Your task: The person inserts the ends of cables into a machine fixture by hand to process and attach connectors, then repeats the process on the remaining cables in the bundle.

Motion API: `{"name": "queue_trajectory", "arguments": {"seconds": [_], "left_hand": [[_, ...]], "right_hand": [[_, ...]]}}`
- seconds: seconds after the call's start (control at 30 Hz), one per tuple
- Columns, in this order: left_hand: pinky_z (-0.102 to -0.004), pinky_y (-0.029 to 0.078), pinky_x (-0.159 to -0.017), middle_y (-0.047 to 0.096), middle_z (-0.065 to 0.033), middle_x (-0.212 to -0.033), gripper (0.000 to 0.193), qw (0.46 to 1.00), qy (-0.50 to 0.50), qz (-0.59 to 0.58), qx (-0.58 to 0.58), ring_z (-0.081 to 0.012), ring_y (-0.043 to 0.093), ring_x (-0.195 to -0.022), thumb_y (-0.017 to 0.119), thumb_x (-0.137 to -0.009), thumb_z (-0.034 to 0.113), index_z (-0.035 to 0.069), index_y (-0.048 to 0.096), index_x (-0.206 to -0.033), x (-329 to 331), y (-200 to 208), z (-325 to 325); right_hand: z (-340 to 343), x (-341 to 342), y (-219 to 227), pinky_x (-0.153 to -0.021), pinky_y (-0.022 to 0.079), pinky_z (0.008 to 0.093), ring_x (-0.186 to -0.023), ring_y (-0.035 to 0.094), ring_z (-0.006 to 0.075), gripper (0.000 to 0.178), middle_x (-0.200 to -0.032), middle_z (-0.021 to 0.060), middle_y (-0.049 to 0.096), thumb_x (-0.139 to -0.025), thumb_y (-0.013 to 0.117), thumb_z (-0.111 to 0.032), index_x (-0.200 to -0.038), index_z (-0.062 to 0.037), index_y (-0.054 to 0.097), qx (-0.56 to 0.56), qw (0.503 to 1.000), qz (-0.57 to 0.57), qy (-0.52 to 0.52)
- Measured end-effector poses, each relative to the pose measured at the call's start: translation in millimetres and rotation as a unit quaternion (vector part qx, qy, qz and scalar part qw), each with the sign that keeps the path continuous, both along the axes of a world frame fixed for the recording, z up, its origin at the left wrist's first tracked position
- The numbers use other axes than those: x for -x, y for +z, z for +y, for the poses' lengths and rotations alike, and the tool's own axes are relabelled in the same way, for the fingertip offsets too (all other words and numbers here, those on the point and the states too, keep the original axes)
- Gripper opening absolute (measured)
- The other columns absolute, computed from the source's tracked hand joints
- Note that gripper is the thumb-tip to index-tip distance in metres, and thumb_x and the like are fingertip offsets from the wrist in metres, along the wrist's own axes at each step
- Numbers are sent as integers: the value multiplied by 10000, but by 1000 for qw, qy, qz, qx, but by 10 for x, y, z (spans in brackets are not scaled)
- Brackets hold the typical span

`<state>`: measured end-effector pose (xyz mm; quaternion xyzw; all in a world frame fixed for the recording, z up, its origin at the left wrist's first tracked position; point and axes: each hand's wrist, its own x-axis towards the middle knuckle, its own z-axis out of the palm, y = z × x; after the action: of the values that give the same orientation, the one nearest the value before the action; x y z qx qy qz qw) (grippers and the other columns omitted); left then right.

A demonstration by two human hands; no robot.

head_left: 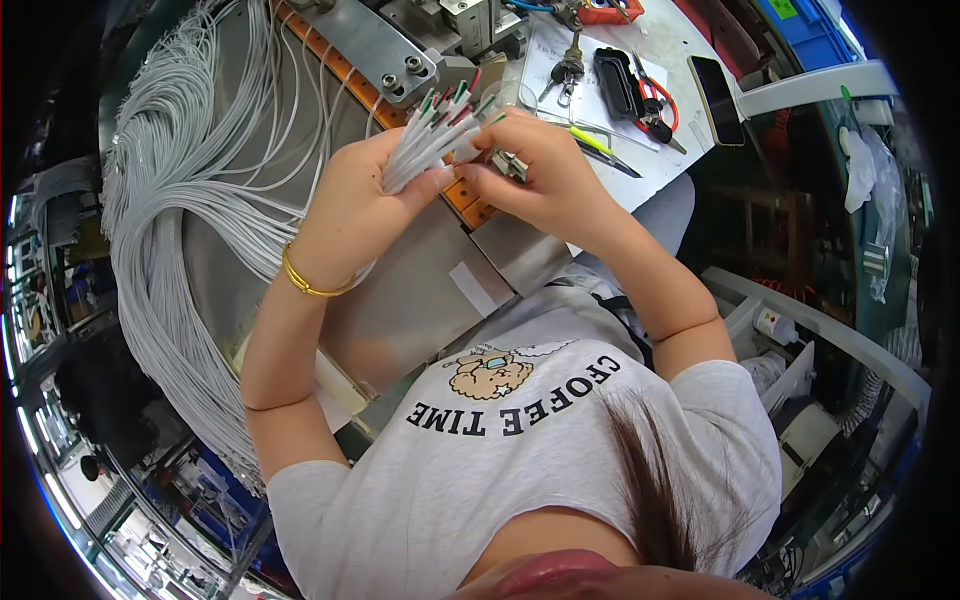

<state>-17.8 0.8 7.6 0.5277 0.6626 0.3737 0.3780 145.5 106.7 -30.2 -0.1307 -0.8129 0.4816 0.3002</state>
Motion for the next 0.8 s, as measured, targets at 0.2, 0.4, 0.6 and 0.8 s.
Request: {"name": "queue_trajectory", "arguments": {"seconds": [0.2, 0.4, 0.6, 0.8], "left_hand": [[-206, 402, -547, 587, 7, -731, 194, 987, 13, -84, 139, -51, 489, -579, 642, -833, 137, 18, 620, -984, 14, 114, 37], [-198, 411, -520, 576, 15, -740, 223, 968, -27, -226, 110, -51, 492, -569, 663, -821, 146, 22, 598, -994, 142, 47, 26], [-208, 415, -503, 564, 20, -728, 261, 987, 18, -140, 75, -52, 492, -556, 664, -820, 154, 13, 578, -1023, -9, 132, 21], [-228, 435, -511, 576, -3, -696, 212, 991, 15, -88, 102, -66, 517, -551, 639, -832, 162, -1, 606, -964, 60, 78, 33]], "right_hand": [[-2, 30, -3, -659, 443, 290, -724, 544, 212, 137, -771, 92, 562, -748, 641, -23, -865, 10, 578, -222, 973, 50, -33], [87, -8, -68, -652, 435, 298, -722, 535, 221, 108, -760, 96, 551, -776, 615, -31, -859, 19, 566, -73, 994, 75, 19], [87, -17, -72, -649, 419, 280, -708, 525, 213, 130, -774, 96, 547, -847, 569, -99, -873, 28, 560, -43, 998, 35, -36], [49, 5, -101, -654, 413, 285, -722, 522, 205, 167, -785, 102, 548, -894, 528, -152, -889, 12, 554, 50, 998, -31, -33]]}}
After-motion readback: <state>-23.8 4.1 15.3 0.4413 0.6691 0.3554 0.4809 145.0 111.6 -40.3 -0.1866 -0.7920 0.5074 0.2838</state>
